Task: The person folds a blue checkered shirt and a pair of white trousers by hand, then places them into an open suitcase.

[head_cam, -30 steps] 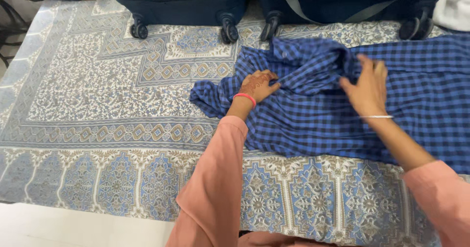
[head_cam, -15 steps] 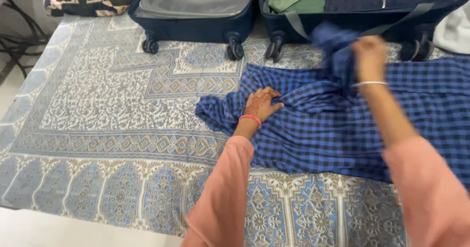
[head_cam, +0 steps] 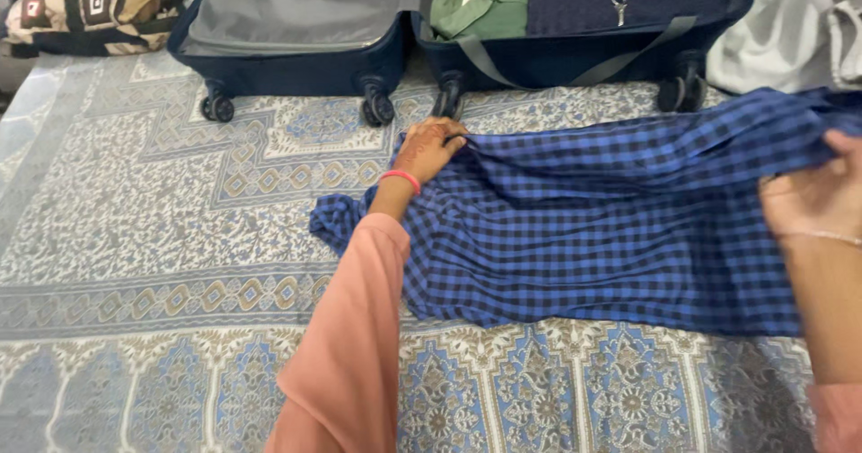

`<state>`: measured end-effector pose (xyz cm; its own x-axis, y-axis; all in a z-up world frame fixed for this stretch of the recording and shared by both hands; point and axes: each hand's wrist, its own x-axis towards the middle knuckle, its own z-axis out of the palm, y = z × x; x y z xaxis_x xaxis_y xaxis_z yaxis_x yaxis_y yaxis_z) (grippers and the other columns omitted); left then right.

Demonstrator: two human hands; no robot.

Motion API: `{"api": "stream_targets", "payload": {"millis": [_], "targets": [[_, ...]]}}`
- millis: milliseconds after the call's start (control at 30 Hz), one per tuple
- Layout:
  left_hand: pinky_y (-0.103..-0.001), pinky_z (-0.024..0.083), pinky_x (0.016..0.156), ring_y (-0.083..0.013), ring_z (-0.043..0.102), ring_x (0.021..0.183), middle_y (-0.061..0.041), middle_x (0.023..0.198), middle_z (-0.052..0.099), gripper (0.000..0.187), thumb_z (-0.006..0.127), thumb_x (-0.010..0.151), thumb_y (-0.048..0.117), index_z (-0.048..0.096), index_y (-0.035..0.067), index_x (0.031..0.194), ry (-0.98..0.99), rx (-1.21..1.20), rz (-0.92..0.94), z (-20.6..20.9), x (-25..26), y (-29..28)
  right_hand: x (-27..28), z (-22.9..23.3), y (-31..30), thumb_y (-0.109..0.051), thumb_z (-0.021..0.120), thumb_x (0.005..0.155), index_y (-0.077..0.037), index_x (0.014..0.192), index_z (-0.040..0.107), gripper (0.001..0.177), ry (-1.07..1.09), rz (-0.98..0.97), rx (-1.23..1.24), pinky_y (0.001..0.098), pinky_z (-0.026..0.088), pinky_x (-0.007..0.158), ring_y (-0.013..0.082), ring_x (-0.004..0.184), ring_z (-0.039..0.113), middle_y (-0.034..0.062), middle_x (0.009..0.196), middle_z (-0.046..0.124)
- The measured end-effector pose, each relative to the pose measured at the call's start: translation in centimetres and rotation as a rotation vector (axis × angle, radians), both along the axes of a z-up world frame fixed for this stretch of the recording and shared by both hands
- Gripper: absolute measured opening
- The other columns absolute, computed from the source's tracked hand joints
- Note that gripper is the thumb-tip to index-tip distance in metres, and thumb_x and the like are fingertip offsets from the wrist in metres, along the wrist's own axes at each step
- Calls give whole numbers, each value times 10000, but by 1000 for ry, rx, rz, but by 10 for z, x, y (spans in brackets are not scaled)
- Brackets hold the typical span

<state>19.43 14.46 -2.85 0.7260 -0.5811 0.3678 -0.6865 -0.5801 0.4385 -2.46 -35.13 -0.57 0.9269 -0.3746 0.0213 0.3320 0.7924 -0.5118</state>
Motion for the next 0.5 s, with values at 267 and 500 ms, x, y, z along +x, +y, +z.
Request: {"api": "stream_targets", "payload": {"millis": [267,500], "targets": [[-440,422,1071,-239,685,1156,-58,1092,791,483,788,747,470,749,272,1186,352,333,149,16,0,-2,-7,-84,-64,-130,661,1010,-70,1262,568,275,186,-45,-213,527,475,1206,331,1309,622,142,1344,653],[-442,440,1035,-316,651,1134,-89,1162,745,461,811,772,504,785,237,1147,257,212,109,-20,27,30,13,-120,-87,-73,718,1012,-87,1309,620,313,291,-46,-93,502,432,1186,304,1340,638,86,1378,680]]}}
